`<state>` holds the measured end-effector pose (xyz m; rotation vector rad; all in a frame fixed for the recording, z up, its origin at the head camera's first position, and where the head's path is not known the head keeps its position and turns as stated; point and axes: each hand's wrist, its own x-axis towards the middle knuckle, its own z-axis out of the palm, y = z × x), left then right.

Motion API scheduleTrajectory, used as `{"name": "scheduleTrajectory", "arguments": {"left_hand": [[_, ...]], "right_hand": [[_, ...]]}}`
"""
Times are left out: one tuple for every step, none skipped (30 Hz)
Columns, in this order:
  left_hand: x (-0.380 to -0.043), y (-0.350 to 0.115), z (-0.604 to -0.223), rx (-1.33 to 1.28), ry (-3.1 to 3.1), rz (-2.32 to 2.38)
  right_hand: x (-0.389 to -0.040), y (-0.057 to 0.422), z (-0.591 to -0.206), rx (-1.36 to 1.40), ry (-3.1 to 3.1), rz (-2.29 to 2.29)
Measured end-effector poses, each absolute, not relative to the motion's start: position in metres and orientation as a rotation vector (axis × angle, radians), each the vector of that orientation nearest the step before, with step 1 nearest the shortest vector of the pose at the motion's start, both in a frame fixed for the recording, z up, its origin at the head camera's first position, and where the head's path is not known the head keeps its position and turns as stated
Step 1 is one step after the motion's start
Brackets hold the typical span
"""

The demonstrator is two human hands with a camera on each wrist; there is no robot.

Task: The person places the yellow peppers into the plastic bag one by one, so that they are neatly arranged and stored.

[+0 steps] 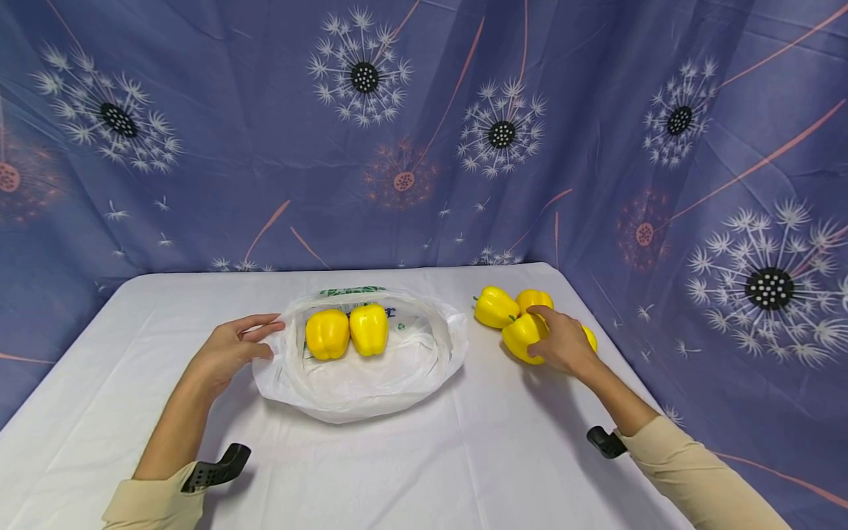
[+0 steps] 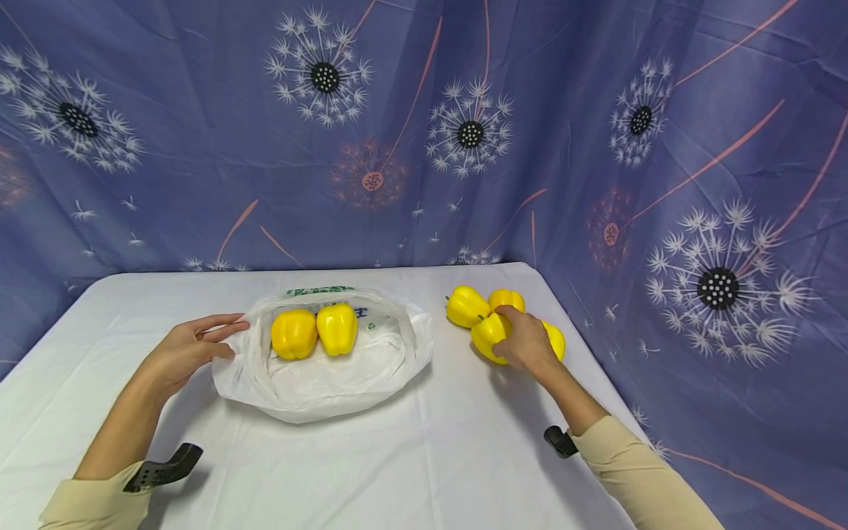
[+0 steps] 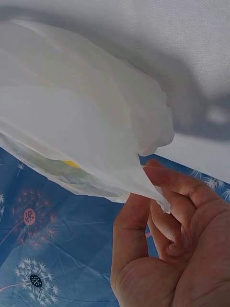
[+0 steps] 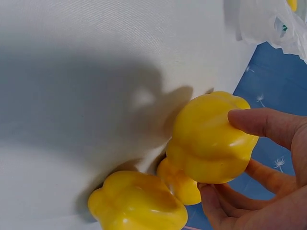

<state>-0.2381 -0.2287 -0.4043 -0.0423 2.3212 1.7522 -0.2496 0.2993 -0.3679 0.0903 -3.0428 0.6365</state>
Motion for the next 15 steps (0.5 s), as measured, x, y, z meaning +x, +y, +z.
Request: {"name": "scheduleTrajectory", "arguments": {"left_hand": [[-0.2383,-0.2288,-0.4045,-0.041,2.32,1.753],[-0.2385,-0.2289,-0.4047,-0.04,2.322,1.751],[-0.2385,-0.229,-0.4048,-0.04,2.322,1.75],[-0.2385,-0.229,-0.4049,-0.038,2.322,1.751],[-0.2385,-0.2291,-0.405,-0.037,2.321,1.752],[-0.2384,-0.229,-0.405,-0.037,2.322,1.752],[-0.2383,-0.2289,-0.4049,-0.036,2.323,1.751],[-0.238,-0.2288,-0.4048,-0.033,2.325,1.751],[-0.2378,-0.2286,-0.4045,-0.032,2.33,1.748],[-0.2376,-0.2285,-0.4042,-0.03,2.335,1.745],[-0.2373,-0.2283,-0.4038,-0.03,2.34,1.742],[-0.237,-0.2281,-0.4034,-0.031,2.344,1.739],[-0.2365,-0.2281,-0.4031,-0.024,2.346,1.74],[-0.2363,-0.2281,-0.4028,-0.023,2.347,1.74],[-0.2362,-0.2282,-0.4025,-0.024,2.348,1.739]], "right_hand": [[-0.2495,0.299,-0.3673,0.091,-3.041,0.634],[-0.2494,0.2987,-0.3667,0.092,-3.04,0.632],[-0.2494,0.2984,-0.3663,0.093,-3.038,0.631],[-0.2494,0.2982,-0.3659,0.095,-3.037,0.628],[-0.2494,0.2979,-0.3654,0.098,-3.035,0.624],[-0.2493,0.2976,-0.365,0.1,-3.033,0.62],[-0.2492,0.2974,-0.3646,0.102,-3.031,0.617],[-0.2493,0.2974,-0.3645,0.105,-3.029,0.614],[-0.2492,0.2975,-0.3643,0.108,-3.027,0.611],[-0.2492,0.2973,-0.364,0.109,-3.026,0.608],[-0.2492,0.2973,-0.3636,0.111,-3.025,0.607],[-0.2491,0.2972,-0.3631,0.113,-3.022,0.604],[-0.249,0.2971,-0.3626,0.115,-3.018,0.603],[-0.249,0.2969,-0.3621,0.118,-3.013,0.602],[-0.2489,0.2967,-0.3615,0.119,-3.01,0.599]]}}
